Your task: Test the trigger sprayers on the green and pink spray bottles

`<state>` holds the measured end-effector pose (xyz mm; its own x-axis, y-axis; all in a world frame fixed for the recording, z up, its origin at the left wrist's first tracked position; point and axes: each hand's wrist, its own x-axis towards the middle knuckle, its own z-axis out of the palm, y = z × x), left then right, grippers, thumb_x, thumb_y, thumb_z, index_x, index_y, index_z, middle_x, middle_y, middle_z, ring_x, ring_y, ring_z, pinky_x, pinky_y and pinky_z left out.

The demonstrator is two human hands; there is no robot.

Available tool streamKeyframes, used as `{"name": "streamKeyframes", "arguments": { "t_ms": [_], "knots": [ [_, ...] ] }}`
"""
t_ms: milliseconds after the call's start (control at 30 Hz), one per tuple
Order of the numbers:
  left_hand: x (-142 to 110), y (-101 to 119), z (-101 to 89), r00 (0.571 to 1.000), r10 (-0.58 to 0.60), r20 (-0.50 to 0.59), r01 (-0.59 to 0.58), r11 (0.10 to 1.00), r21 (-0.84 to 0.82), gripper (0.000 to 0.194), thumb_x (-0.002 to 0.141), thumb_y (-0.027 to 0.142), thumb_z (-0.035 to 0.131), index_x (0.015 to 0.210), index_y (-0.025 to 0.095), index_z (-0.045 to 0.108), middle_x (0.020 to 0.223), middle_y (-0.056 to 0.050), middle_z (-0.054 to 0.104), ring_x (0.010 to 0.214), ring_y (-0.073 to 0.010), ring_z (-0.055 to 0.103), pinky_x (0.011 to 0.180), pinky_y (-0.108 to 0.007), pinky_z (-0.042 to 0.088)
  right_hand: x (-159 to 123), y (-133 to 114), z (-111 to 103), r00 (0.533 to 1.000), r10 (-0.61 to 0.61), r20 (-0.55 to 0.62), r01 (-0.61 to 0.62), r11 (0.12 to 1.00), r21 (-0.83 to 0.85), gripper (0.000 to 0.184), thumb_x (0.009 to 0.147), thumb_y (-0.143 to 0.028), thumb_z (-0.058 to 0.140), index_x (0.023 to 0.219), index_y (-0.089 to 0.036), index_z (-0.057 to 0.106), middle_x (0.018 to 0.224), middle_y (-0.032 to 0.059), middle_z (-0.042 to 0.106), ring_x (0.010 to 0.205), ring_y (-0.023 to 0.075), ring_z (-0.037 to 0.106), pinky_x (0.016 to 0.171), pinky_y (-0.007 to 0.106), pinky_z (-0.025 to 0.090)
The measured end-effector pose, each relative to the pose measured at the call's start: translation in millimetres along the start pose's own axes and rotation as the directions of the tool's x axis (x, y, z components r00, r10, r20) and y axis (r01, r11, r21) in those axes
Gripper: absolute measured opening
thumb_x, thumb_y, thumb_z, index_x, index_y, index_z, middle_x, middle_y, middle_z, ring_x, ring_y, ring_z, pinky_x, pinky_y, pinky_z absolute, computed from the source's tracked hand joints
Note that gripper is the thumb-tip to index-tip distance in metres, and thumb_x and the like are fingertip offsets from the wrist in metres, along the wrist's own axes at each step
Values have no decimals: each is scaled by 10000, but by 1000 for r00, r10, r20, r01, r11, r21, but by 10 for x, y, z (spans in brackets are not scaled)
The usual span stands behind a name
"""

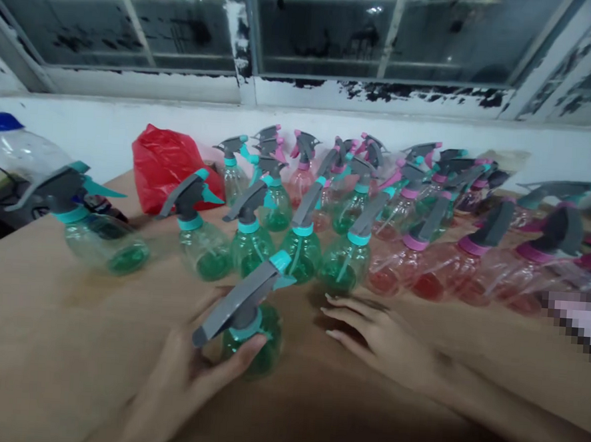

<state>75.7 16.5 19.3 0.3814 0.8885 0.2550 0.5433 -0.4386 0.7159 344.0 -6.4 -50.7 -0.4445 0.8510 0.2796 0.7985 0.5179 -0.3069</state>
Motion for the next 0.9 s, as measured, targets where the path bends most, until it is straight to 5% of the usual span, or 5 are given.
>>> {"name": "streamKeyframes", "arguments": {
  "t_ms": [200, 333, 533, 667, 900],
  "knots": [
    [-349, -420, -457, 946, -121, -299, 149, 986, 74, 328, 746, 427, 612, 1048, 317, 551, 1002, 16, 659, 982, -287, 598, 888, -485, 463, 484, -510, -81, 996, -41, -82, 48, 995, 87, 318, 895, -342, 461, 1185, -240, 545, 1153, 39, 621, 974, 189, 623, 835, 333, 532],
    [-441, -726, -775, 911, -185, -368, 232, 969, 85, 231, 747, 486, 587, 945, 370, 610, 921, 28, 678, 1120, -347, 498, 1015, -594, 294, 939, -873, -47, 990, 11, -140, 18, 978, 206, 389, 870, -371, 494, 1229, -223, 507, 1049, 50, 647, 760, 159, 653, 693, 292, 552],
    [-241, -982, -1061, 843, -249, -476, 302, 953, 36, 361, 674, 550, 624, 847, 234, 644, 952, -74, 679, 1015, -406, 570, 702, -465, 523, 1503, -1125, 101, 974, 105, -199, -58, 972, 226, 515, 841, -399, 515, 1294, -167, 442, 1067, 94, 644, 616, 156, 624, 709, 343, 536],
    [-45, -1141, -1088, 858, -211, -468, 250, 968, 22, 432, 689, 511, 643, 897, 133, 635, 1001, -149, 666, 1015, -349, 589, 779, -430, 512, 1682, -1153, 183, 966, 157, -205, -132, 983, 131, 611, 830, -440, 508, 1341, -125, 392, 1107, 151, 625, 682, 216, 640, 738, 390, 524],
    [204, -1437, -1131, 918, -74, -390, 77, 997, -8, 389, 727, 442, 662, 1021, 194, 603, 1051, -83, 673, 1003, -300, 611, 833, -440, 503, 1852, -1235, 236, 971, 219, -96, -194, 957, 217, 755, 811, -453, 505, 1432, -161, 190, 1240, 175, 546, 728, 251, 659, 676, 407, 522]
  ]
}}
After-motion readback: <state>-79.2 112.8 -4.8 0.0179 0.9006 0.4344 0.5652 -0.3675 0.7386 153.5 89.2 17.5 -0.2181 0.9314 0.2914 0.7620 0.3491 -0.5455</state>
